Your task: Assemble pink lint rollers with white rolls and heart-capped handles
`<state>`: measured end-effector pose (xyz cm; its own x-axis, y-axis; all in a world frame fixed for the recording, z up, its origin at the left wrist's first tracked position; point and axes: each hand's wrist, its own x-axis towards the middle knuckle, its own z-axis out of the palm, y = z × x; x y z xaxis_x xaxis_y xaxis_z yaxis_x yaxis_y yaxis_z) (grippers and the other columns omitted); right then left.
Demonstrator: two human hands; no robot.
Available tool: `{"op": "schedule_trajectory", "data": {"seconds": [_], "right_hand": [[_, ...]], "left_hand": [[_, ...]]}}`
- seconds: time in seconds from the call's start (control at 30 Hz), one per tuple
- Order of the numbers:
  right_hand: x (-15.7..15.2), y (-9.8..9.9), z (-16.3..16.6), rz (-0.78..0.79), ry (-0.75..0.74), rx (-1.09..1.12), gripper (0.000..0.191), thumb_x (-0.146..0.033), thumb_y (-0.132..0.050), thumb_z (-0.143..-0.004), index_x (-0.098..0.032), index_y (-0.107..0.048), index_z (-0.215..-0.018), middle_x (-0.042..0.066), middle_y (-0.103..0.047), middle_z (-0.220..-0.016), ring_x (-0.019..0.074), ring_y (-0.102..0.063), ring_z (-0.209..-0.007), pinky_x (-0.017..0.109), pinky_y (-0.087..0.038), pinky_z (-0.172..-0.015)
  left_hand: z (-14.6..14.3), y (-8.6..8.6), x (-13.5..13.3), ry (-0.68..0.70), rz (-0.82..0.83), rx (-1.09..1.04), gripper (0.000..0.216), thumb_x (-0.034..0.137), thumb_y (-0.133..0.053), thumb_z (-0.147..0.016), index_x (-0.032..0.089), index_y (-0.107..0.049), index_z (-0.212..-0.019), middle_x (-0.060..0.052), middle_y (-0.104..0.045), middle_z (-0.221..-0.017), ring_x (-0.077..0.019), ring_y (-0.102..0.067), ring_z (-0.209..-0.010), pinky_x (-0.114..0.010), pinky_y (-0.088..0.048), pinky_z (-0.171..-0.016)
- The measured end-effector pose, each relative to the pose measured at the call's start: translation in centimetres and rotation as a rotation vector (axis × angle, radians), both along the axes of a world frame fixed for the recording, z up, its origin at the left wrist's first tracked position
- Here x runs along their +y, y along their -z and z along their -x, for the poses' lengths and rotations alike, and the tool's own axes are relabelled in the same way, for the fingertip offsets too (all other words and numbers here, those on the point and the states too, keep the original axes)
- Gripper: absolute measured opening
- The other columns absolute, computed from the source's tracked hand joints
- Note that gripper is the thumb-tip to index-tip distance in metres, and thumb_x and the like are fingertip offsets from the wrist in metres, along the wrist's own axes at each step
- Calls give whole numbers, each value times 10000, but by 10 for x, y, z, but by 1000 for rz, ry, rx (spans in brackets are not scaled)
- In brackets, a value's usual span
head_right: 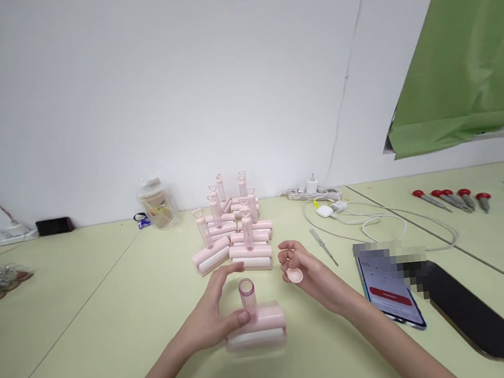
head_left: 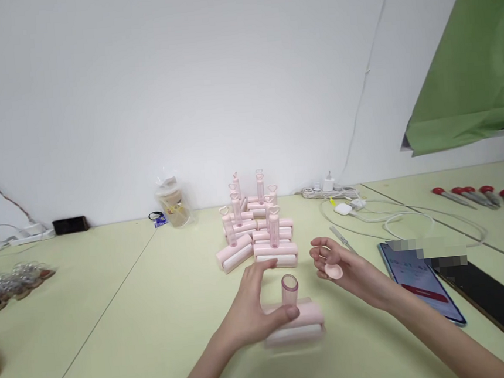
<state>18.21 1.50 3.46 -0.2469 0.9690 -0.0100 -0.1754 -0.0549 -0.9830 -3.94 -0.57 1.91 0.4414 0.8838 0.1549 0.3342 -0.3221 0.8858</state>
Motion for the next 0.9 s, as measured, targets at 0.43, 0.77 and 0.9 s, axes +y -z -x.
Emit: {"op": "schedule_trajectory", "data": {"seconds": [0.43, 0.77, 0.9], "right_hand": [[-20, -58, 42, -549, -260, -678, 263, -209, -637, -716, -264, -531, -950, -8, -579, -908, 175, -552, -846, 306, -454, -733], [-22, -13, 38, -447, -86, -404, 146, -313, -595, -783, -195, -610, -867, 57, -599, -876, 217, -599, -833, 339, -498, -724], [-26, -14, 40, -444, -71, -433, 154, -339, -579, -796, -197, -613, -846, 51, -602, -804, 231, -607, -816, 330, -514, -653]], "left_hand": [[-53, 24, 8, 21, 478, -604, 777, 792, -40, -702, 166, -501, -698, 45, -380, -378, -137, -441, -413, -280, -379, -514], [-54, 20, 4, 89, 444, -612, 804, 847, -11, -615, 179, -458, -612, 2, -421, -494, -114, -355, -444, -257, -275, -466], [-53, 22, 4, 107, 427, -596, 808, 821, 14, -646, 176, -473, -646, 4, -413, -495, -122, -361, -454, -255, -261, -472]]}}
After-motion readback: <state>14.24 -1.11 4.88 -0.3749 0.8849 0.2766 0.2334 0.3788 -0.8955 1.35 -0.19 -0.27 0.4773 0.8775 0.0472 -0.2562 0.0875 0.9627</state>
